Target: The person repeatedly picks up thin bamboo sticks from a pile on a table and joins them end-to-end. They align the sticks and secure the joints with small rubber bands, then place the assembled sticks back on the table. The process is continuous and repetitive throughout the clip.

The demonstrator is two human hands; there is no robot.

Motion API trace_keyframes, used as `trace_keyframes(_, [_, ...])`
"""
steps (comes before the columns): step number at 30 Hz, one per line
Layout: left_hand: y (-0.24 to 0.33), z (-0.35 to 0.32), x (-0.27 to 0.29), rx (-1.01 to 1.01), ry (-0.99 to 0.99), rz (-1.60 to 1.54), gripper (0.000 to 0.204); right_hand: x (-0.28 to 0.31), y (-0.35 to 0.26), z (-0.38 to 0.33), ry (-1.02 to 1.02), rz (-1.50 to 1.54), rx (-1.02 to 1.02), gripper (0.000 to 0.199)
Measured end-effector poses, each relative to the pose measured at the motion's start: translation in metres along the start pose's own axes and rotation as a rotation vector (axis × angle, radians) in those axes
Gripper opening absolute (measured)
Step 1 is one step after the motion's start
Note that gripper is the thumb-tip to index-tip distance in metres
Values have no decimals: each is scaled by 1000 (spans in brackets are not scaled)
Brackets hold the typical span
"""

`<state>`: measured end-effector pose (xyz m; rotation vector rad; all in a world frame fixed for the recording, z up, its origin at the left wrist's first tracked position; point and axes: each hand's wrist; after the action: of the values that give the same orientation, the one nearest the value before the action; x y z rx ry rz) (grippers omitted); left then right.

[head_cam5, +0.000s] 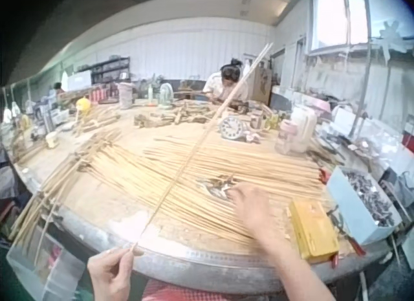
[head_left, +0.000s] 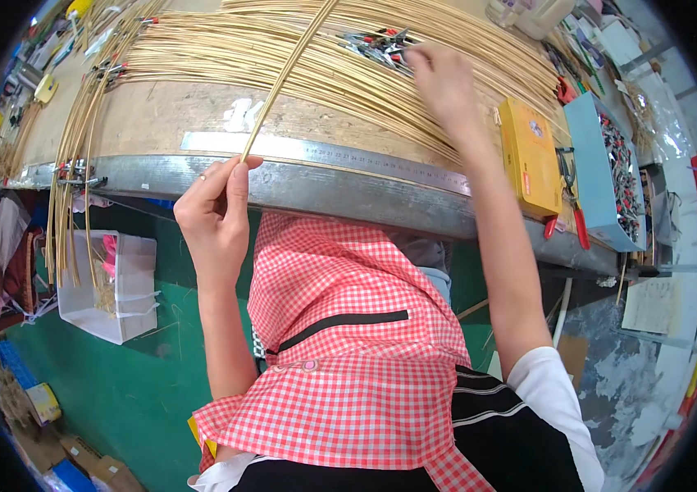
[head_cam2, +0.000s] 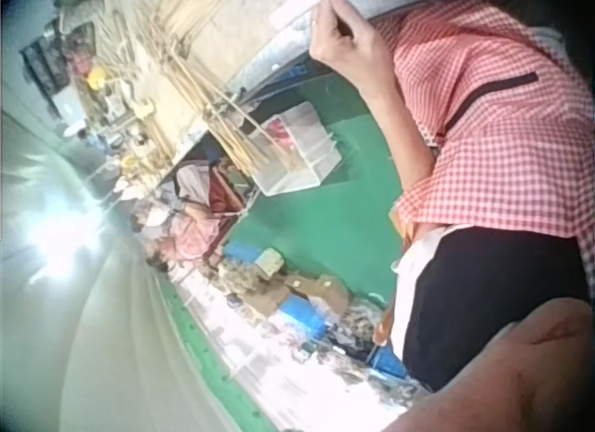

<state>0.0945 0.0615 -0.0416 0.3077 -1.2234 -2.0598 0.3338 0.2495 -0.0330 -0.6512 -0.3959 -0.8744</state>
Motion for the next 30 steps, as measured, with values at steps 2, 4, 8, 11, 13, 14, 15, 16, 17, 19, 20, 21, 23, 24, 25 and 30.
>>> trace_keyframes(2, [-5, -2, -1, 127, -8, -70, 13, -7, 33, 16, -90, -260, -96, 21])
trace_keyframes(4, [-5, -6, -4, 263, -28, -122, 14, -17, 63, 20, -182, -323, -73, 20])
trace_keyframes(8, [-8, -11, -7, 268, -85, -158, 22, -21, 69, 25, -257, -330, -65, 18])
trace_keyframes(11, [-7, -13, -9, 389, -131, -275, 23, -11, 73, 22, -283, -299, -48, 18])
trace_keyframes(13, [-2, -14, -9, 470, -168, -342, 25, 7, 60, 21, -276, -256, -42, 17])
trace_keyframes(14, [-2, -16, -10, 505, -182, -378, 25, 18, 44, 16, -189, -192, -121, 17])
trace_keyframes(15, [-2, -17, -11, 542, -199, -413, 25, 25, 36, 10, -179, -136, -137, 18])
trace_keyframes(16, [-4, -19, -13, 551, -203, -426, 25, 31, 29, 4, -168, -81, -152, 18])
trace_keyframes(17, [-7, -20, -15, 561, -212, -441, 25, 37, 23, -2, -157, -29, -170, 18])
trace_keyframes(19, [-8, -22, -18, 575, -228, -461, 25, 43, 2, -19, -181, 12, -185, 16])
trace_keyframes(20, [-6, -22, -19, 578, -238, -470, 25, 46, -2, -23, -189, 29, -194, 15])
trace_keyframes(21, [-5, -22, -20, 582, -247, -478, 25, 47, 1, -24, -132, 88, -192, 14])
trace_keyframes(23, [-1, -22, -18, 574, -241, -462, 25, 45, 8, -29, -19, 206, -186, 12])
trace_keyframes(24, [0, -21, -18, 571, -239, -453, 25, 48, 8, -28, -15, 181, -169, 12])
trace_keyframes(25, [0, -21, -18, 568, -238, -452, 25, 49, 10, -26, -53, 154, -56, 13])
trace_keyframes(30, [-3, -21, -17, 568, -239, -446, 25, 43, 36, -29, -163, -8, 212, 22])
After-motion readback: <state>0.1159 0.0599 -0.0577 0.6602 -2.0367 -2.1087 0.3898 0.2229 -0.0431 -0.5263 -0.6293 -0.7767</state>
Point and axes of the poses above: each hand's wrist, its own z-axis towards the middle knuckle, its own x-axis out of the back of the hand, y = z × x, and after that the axes turned 15 degrees about y, right-handed
